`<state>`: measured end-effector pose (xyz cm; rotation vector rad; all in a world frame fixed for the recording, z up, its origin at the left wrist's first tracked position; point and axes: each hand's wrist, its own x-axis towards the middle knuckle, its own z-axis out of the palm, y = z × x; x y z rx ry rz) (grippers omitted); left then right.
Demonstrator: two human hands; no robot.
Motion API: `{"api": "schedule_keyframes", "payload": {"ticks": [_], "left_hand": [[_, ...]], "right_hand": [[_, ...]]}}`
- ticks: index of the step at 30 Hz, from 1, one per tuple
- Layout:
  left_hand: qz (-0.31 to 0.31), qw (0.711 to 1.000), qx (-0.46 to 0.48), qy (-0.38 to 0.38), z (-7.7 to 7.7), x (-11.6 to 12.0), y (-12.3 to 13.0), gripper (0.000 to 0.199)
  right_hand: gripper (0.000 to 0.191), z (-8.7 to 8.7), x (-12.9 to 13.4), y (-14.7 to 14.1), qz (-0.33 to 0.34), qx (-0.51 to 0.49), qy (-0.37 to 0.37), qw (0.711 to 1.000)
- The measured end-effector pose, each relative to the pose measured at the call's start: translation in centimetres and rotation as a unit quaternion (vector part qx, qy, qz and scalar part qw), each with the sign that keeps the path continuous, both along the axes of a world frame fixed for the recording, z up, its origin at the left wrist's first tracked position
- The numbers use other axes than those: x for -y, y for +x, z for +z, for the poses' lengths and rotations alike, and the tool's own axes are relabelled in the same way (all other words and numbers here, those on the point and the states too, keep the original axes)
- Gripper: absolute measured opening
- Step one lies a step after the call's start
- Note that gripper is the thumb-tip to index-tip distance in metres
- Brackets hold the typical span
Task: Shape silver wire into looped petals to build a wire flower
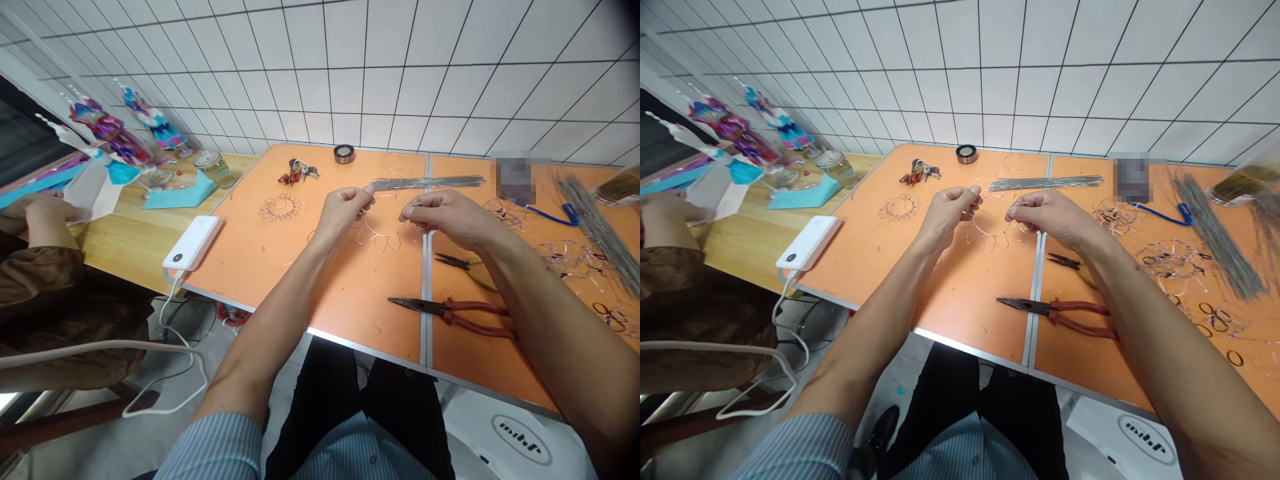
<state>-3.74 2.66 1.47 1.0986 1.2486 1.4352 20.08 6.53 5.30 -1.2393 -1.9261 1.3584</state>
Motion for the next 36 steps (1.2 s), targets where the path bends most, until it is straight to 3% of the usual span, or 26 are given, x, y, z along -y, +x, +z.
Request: {"api": "schedule_keyframes", "payload": {"ticks": [8,13,21,28,36], "left_hand": [[-0.038,0.994,0.073,-0.076,-0.8,-0.9,-0.6,0.055],[-0.052,0.987,0.116,-0.1,-0.9,-0.9,-0.6,0.051],[-0.089,0.954,0.23,-0.173,-0.3,-0.3,-0.3,0.063],[-0.1,0.935,0.3,-0.162,0.0,-0.3,-0.1,0.026],[-0.05,0.952,0.283,-0.104,0.1,-0.6,-0.1,0.003]], "right_hand": [[0.03,0.0,0.3,-0.2,0.016,-0.023,0.015,1.0],[0.04,-0.5,-0.2,0.0,0.02,-0.096,-0.038,0.994],[0.058,0.2,-0.2,-0.1,0.007,-0.154,-0.097,0.983],[0.059,0.3,-0.2,-0.1,0.01,-0.152,-0.093,0.984],[0.053,-0.6,-0.9,0.1,-0.002,-0.138,-0.087,0.987]]}}
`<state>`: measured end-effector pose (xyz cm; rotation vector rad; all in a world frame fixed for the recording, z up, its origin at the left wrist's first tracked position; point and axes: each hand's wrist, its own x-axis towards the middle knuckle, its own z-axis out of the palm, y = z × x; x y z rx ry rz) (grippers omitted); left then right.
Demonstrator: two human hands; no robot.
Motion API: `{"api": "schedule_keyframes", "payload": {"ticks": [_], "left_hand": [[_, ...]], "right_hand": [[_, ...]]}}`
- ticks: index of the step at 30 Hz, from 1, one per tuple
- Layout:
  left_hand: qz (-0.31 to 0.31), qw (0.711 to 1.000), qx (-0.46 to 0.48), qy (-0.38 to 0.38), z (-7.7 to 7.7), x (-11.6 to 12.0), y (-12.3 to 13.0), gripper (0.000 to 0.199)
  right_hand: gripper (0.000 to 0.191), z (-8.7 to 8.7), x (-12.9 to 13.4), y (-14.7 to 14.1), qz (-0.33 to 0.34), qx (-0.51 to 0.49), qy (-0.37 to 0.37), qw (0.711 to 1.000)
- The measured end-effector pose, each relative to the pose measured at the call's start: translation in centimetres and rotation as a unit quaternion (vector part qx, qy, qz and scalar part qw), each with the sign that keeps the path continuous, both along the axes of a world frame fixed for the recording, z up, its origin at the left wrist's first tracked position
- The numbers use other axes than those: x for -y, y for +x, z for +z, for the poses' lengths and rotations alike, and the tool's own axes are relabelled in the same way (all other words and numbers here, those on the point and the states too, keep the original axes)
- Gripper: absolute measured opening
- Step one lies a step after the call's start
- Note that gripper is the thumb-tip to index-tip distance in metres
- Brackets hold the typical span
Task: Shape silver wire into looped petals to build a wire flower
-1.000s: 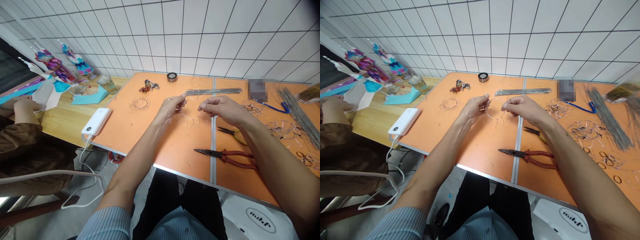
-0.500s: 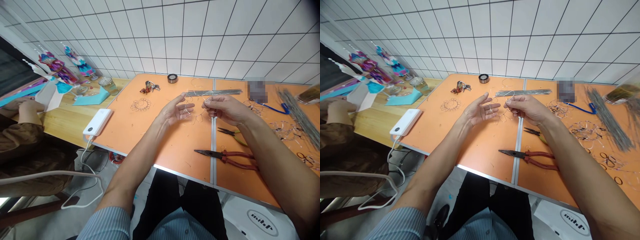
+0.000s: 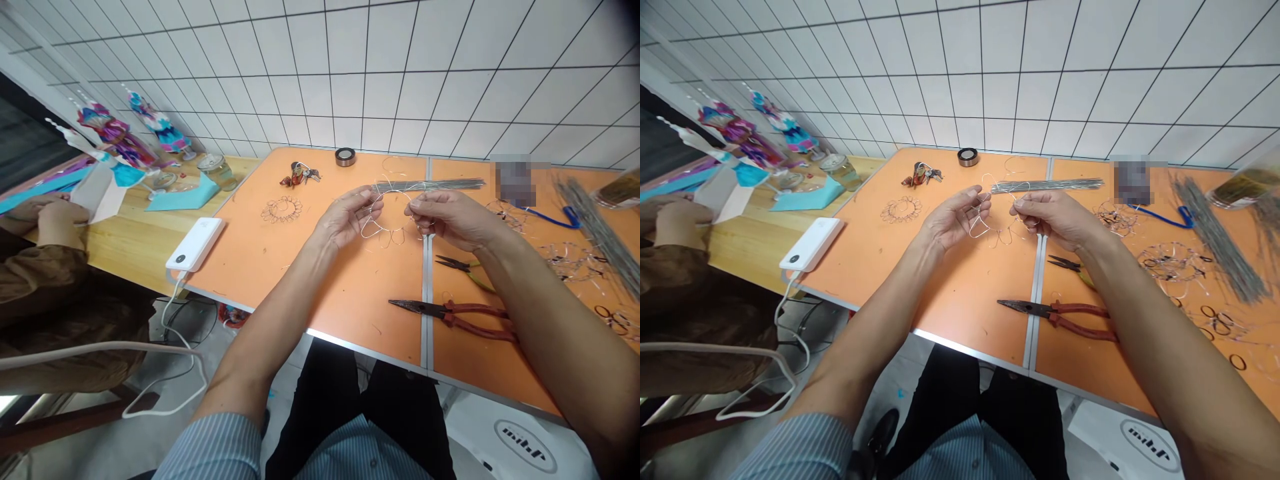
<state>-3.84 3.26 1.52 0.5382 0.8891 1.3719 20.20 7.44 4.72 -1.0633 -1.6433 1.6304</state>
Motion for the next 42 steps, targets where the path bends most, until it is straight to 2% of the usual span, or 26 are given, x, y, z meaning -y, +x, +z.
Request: {"api": "schedule_keyframes", "payload": {"ticks": [7,10,15,16,17,18,19,21,22,23,24,26,28,30,31,33,34,36,38,40,42], "left_hand": [[-0.027,0.999,-0.01,-0.032,1.0,0.4,0.5,0.026],[-0.023,0.999,-0.023,-0.029,0.8,0.3,0.5,0.023],[-0.034,0.997,-0.066,-0.006,-0.6,-0.1,0.1,0.008],[-0.034,0.996,-0.083,0.006,-0.9,-0.2,-0.1,0.005],[-0.028,0.994,-0.104,0.028,-1.1,-0.3,-0.3,0.006],[-0.015,0.989,-0.128,0.068,-1.1,-0.4,-0.5,0.009],[-0.001,0.98,-0.155,0.125,-1.1,-0.4,-0.7,0.014],[0.038,0.94,-0.22,0.257,-0.8,-0.3,-1.1,0.019],[0.052,0.91,-0.262,0.317,-0.6,-0.2,-1.2,0.02],[0.067,0.87,-0.319,0.369,-0.4,-0.1,-1.4,0.021],[0.092,0.819,-0.388,0.413,-0.3,0.0,-1.5,0.021],[0.134,0.71,-0.498,0.479,-0.2,0.3,-1.5,0.024],[0.188,0.629,-0.55,0.517,-0.4,0.4,-1.6,0.026],[0.263,0.571,-0.573,0.525,-0.8,0.3,-1.6,0.026],[0.292,0.546,-0.577,0.533,-0.9,0.1,-1.7,0.027],[0.329,0.511,-0.575,0.548,-1.1,-0.1,-1.8,0.029],[0.342,0.498,-0.573,0.554,-1.1,-0.3,-1.9,0.03],[0.361,0.475,-0.575,0.56,-1.2,-0.5,-1.9,0.031],[0.372,0.452,-0.582,0.564,-1.4,-0.5,-1.9,0.03],[0.365,0.436,-0.59,0.573,-1.5,-0.3,-1.7,0.03],[0.35,0.425,-0.596,0.584,-1.5,0.1,-1.4,0.031]], "right_hand": [[0.054,0.0,0.0,0.0,-0.004,0.001,-0.004,1.0],[0.051,0.0,0.0,0.0,-0.001,0.006,-0.001,1.0],[0.053,-0.4,0.0,0.0,0.001,0.022,0.02,1.0],[0.052,-0.4,0.0,0.0,-0.003,0.041,0.054,0.998],[0.049,-0.4,0.0,0.1,-0.013,0.066,0.118,0.991],[0.045,-0.4,0.0,0.1,-0.029,0.093,0.212,0.972],[0.04,-0.5,0.0,0.1,-0.048,0.119,0.322,0.938],[0.032,-0.5,0.0,0.2,-0.083,0.151,0.525,0.833],[0.029,-0.5,0.0,0.3,-0.096,0.156,0.592,0.785],[0.028,-0.6,0.0,0.4,-0.105,0.16,0.633,0.75],[0.028,-0.6,0.0,0.5,-0.112,0.165,0.655,0.729],[0.027,-0.7,-0.1,0.7,-0.12,0.173,0.672,0.71],[0.025,-0.7,-0.2,0.8,-0.113,0.17,0.681,0.703],[0.032,-0.5,-0.2,0.9,-0.099,0.152,0.68,0.71],[0.036,-0.4,-0.2,0.9,-0.095,0.14,0.669,0.723],[0.038,-0.1,-0.2,0.8,-0.098,0.111,0.611,0.778],[0.036,0.0,-0.2,0.7,-0.108,0.089,0.559,0.817],[0.028,0.2,-0.2,0.5,-0.135,0.028,0.407,0.903],[0.025,0.0,-0.2,0.2,-0.135,-0.028,0.225,0.965],[0.043,-0.3,-0.1,-0.1,-0.101,-0.052,0.085,0.99],[0.06,-0.7,0.2,-0.4,-0.063,-0.049,0.013,0.997]]}}
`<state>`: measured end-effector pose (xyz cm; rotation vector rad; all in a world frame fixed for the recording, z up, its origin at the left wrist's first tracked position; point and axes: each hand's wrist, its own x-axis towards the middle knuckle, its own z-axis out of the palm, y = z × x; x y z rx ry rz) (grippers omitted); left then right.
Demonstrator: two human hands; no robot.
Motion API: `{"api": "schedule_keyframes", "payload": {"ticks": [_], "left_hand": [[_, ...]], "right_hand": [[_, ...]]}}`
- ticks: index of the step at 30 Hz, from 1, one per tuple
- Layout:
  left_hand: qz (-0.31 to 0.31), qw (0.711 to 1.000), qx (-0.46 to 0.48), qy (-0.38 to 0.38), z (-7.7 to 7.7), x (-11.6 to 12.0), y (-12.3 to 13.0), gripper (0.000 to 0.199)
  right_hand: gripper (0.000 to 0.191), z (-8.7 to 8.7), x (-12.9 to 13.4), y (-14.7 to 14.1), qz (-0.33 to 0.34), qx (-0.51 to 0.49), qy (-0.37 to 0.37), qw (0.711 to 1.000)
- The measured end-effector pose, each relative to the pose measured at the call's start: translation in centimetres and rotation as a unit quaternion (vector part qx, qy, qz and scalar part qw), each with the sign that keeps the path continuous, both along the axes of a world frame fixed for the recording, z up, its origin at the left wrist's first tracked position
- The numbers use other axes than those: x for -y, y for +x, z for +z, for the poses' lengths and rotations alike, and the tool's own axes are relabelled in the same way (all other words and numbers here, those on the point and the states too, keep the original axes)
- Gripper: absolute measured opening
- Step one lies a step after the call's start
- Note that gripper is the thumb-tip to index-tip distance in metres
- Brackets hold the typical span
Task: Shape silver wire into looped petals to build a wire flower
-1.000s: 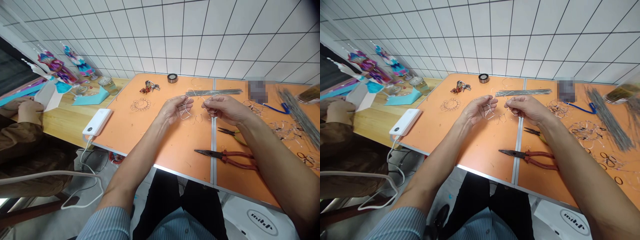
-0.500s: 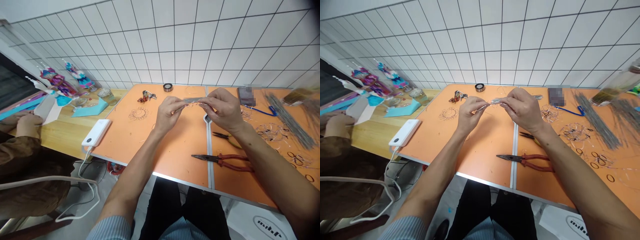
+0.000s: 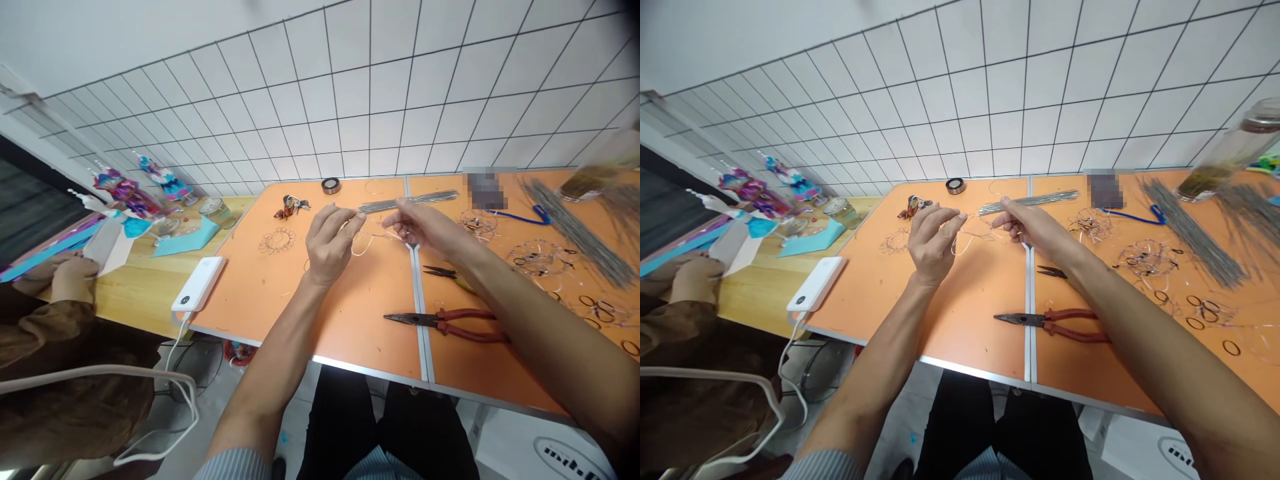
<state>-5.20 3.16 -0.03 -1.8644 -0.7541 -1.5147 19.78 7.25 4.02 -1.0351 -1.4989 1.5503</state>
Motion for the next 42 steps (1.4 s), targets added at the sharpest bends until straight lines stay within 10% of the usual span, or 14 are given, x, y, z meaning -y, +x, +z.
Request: {"api": "schedule_keyframes", "payload": {"ticks": [15,24,27,31,33,37,42], "left_hand": [[-0.003,0.996,-0.047,0.069,1.1,1.4,1.8,0.028],[-0.002,0.985,0.065,-0.159,-0.7,0.0,0.9,0.052],[-0.103,0.91,0.206,-0.346,-0.7,0.1,1.0,0.061],[-0.273,0.687,0.392,-0.547,0.3,0.5,1.5,0.057],[-0.31,0.622,0.427,-0.579,0.8,0.6,1.8,0.055],[-0.343,0.591,0.432,-0.589,1.4,0.7,2.1,0.051],[-0.334,0.625,0.43,-0.559,1.2,0.7,2.3,0.036]], "right_hand": [[0.044,-0.5,1.8,-1.7,0.095,0.043,-0.014,0.994],[0.033,0.5,0.8,-0.4,-0.139,0.01,0.071,0.988],[0.027,0.8,0.8,-0.2,-0.211,0.05,0.093,0.972],[0.03,1.0,1.2,-0.5,-0.224,0.105,0.147,0.958],[0.029,0.8,1.3,-0.6,-0.219,0.135,0.183,0.949],[0.02,0.2,1.0,-0.8,-0.234,0.19,0.292,0.908],[0.016,-0.2,0.9,-0.9,-0.241,0.222,0.386,0.862]]}}
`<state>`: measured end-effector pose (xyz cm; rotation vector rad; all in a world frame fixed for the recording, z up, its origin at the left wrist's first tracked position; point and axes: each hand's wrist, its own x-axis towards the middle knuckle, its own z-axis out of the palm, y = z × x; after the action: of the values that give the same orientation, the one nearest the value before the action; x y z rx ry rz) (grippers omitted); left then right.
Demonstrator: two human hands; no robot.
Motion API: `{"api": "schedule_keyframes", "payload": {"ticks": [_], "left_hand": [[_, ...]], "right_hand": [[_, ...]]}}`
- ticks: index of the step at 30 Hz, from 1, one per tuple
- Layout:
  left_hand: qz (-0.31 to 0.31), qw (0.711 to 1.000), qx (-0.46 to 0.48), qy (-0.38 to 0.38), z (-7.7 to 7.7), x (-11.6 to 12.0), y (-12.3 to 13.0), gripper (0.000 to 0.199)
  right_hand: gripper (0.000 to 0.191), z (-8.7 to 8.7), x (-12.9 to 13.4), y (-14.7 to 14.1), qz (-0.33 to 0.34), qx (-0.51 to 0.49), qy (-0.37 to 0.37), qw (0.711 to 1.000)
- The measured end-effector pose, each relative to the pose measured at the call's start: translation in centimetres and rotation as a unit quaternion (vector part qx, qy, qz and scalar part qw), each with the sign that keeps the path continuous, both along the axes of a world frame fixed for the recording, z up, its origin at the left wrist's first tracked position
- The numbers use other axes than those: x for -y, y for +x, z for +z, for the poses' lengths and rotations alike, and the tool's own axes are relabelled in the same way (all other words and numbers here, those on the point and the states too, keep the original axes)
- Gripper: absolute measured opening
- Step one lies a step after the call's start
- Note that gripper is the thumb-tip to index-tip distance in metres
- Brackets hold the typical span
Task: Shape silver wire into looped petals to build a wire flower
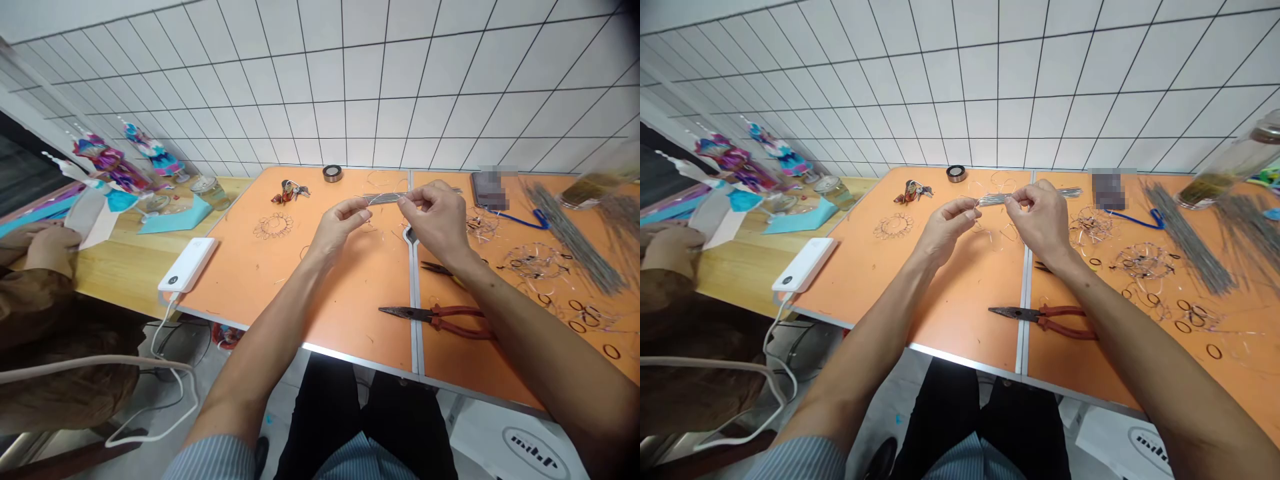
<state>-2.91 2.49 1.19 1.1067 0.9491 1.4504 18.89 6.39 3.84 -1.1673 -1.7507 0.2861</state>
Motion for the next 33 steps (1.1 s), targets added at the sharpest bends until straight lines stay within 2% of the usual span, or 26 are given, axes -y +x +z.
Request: {"api": "schedule_keyframes", "payload": {"ticks": [7,11,16,22,26,31,33], "left_hand": [[0.035,0.999,-0.023,-0.012,0.0,-0.1,-0.3,0.034],[0.025,0.999,-0.022,-0.018,0.0,-0.1,-0.3,0.033],[0.05,0.998,-0.024,-0.02,0.0,-0.3,-0.5,0.024],[0.06,0.998,-0.029,-0.016,-0.1,-0.7,-1.4,0.021],[0.057,0.998,-0.04,-0.011,0.0,-0.6,-1.7,0.02],[0.043,0.998,-0.046,-0.01,0.1,-0.5,-1.8,0.018],[0.038,0.998,-0.045,-0.014,0.2,-0.5,-1.8,0.016]], "right_hand": [[0.016,-0.4,0.0,-0.1,-0.018,0.043,0.035,0.998],[0.015,-0.5,0.1,-0.1,-0.007,0.038,0.048,0.998],[0.019,-0.2,0.0,0.0,0.009,0.058,0.016,0.998],[0.029,-0.2,-1.7,1.7,0.011,0.061,0.011,0.998],[0.03,0.5,-2.1,2.5,0.03,0.065,0.024,0.997],[0.017,2.2,-0.3,1.9,0.067,0.022,-0.011,0.997],[0.024,2.6,0.4,1.6,0.072,0.009,-0.014,0.997]]}}
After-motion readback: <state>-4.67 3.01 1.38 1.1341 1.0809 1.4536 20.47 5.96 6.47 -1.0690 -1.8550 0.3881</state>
